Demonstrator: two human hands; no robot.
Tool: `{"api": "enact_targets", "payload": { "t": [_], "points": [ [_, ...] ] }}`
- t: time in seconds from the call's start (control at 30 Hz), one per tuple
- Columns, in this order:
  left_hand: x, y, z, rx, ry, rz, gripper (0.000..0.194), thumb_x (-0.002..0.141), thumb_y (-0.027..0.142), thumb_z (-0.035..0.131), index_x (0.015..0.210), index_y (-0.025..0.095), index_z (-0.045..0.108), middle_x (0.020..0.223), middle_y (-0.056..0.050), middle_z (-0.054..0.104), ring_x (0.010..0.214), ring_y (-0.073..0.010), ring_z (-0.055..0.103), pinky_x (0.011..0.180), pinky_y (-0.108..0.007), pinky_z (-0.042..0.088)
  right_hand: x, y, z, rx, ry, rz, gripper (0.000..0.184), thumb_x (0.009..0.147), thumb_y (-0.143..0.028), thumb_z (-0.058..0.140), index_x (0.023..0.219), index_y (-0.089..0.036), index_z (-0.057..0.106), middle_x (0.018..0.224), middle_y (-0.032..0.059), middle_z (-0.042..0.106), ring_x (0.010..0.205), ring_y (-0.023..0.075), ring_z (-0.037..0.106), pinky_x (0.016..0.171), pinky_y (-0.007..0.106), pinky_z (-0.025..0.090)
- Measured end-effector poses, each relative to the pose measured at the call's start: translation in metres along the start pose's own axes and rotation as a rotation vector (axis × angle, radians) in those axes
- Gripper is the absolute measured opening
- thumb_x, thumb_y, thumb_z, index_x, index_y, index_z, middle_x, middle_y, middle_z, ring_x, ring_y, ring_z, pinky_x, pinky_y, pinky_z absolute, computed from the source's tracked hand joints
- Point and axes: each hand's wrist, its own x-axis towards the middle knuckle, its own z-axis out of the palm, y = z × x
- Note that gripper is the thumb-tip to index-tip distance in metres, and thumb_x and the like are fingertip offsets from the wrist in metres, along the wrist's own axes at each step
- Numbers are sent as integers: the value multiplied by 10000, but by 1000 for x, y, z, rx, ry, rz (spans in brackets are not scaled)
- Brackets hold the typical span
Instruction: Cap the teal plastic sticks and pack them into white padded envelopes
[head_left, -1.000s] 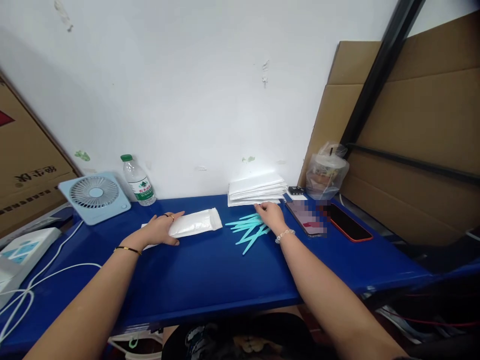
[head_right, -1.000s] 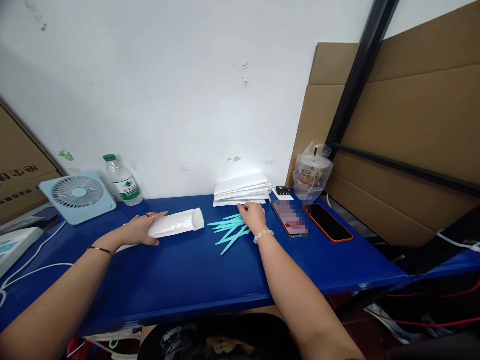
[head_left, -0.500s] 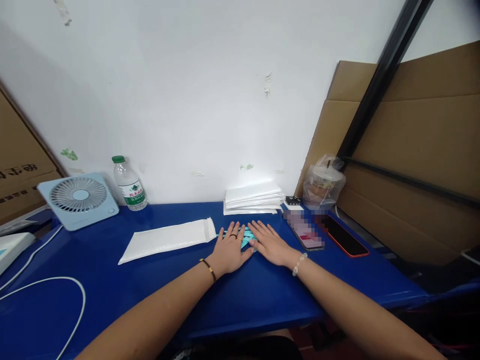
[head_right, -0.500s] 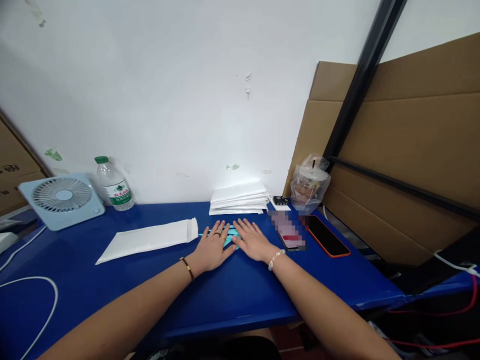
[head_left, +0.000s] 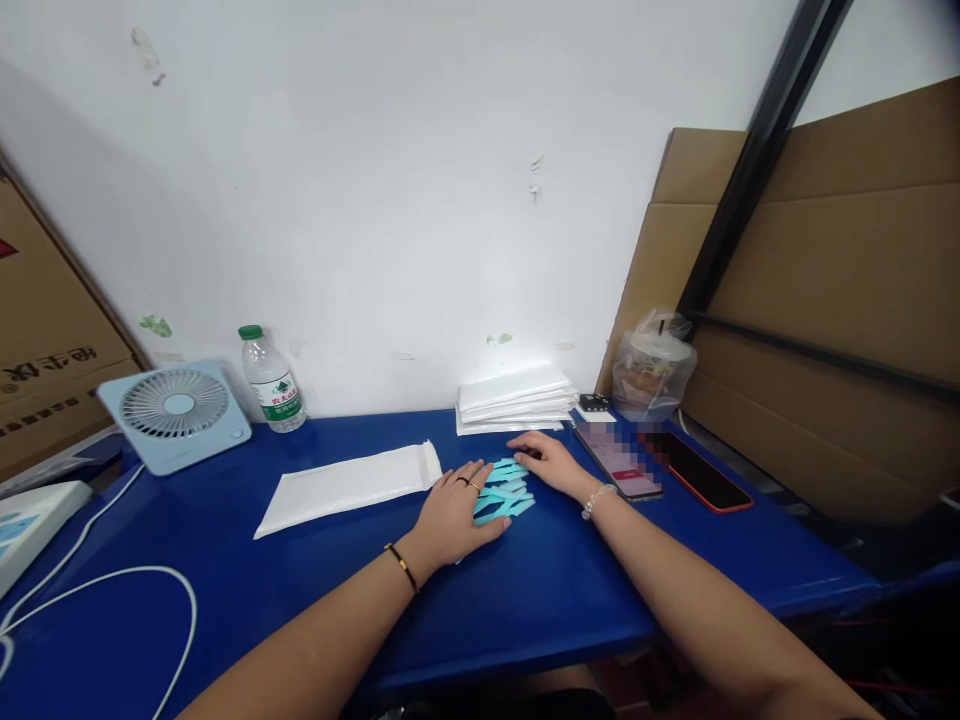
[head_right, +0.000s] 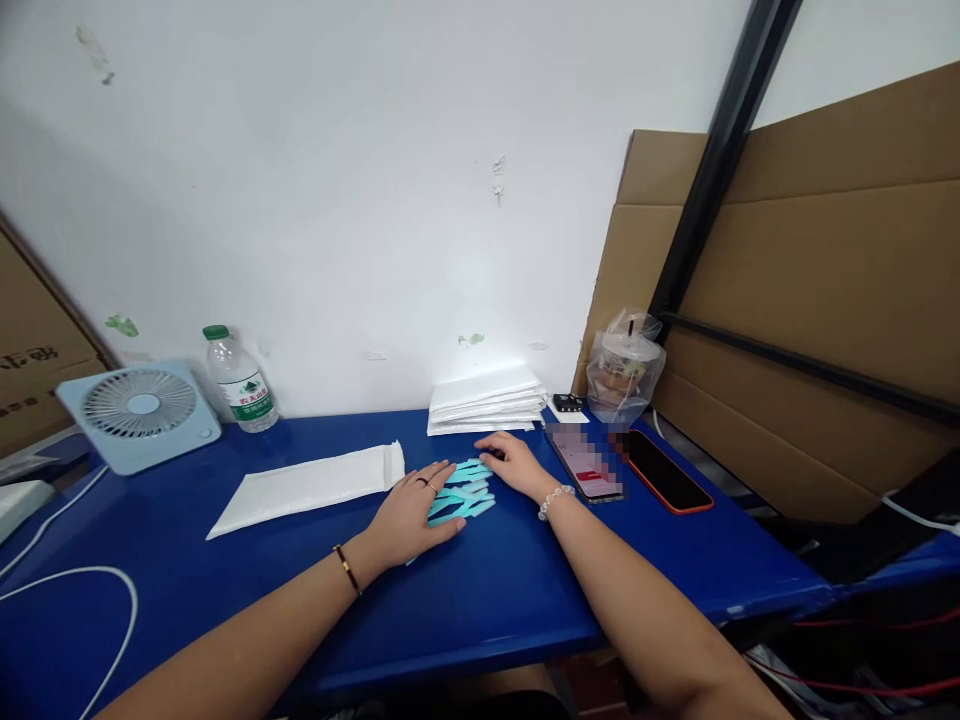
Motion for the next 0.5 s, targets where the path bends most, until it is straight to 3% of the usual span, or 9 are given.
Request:
{"api": "enact_targets", "payload": {
  "t": [0.13,0.23,0.37,0.5],
  "points": [
    [-1,-1,-2,-59,96,71,485,888,439,398,1318,227,471,1393,-76,448,1288,-238,393,1060,-398,339,-2,5,-1,-84,-1,-35,235,819,-357,583,934,-202,718,937,67,621,807,175,576,722,297,457],
    [-3,1,-5,-76,67,150,383,897,361,393,1237,277,550,1331,-43,516,1257,-234,429,1056,-424,338,-1,4,0,-67,24,-11,235,828,-358,576,927,-196,714,905,59,612,770,163,566,695,282,445],
    [-3,4,-9,-75,-45,181,506,879,439,428,1369,314,397,1388,-32,461,1302,-275,366,1089,-518,253,1,2,0,-22,31,39,233,843,-361,556,928,-204,706,879,43,615,699,142,551,644,263,434],
    [-2,1,-8,-84,-87,132,687,851,561,423,1452,293,226,1480,-75,314,1325,-322,311,1069,-542,282,1,-2,-1,-19,-7,37,202,826,-353,583,902,-216,711,862,34,612,681,136,546,620,254,423]
  ]
}}
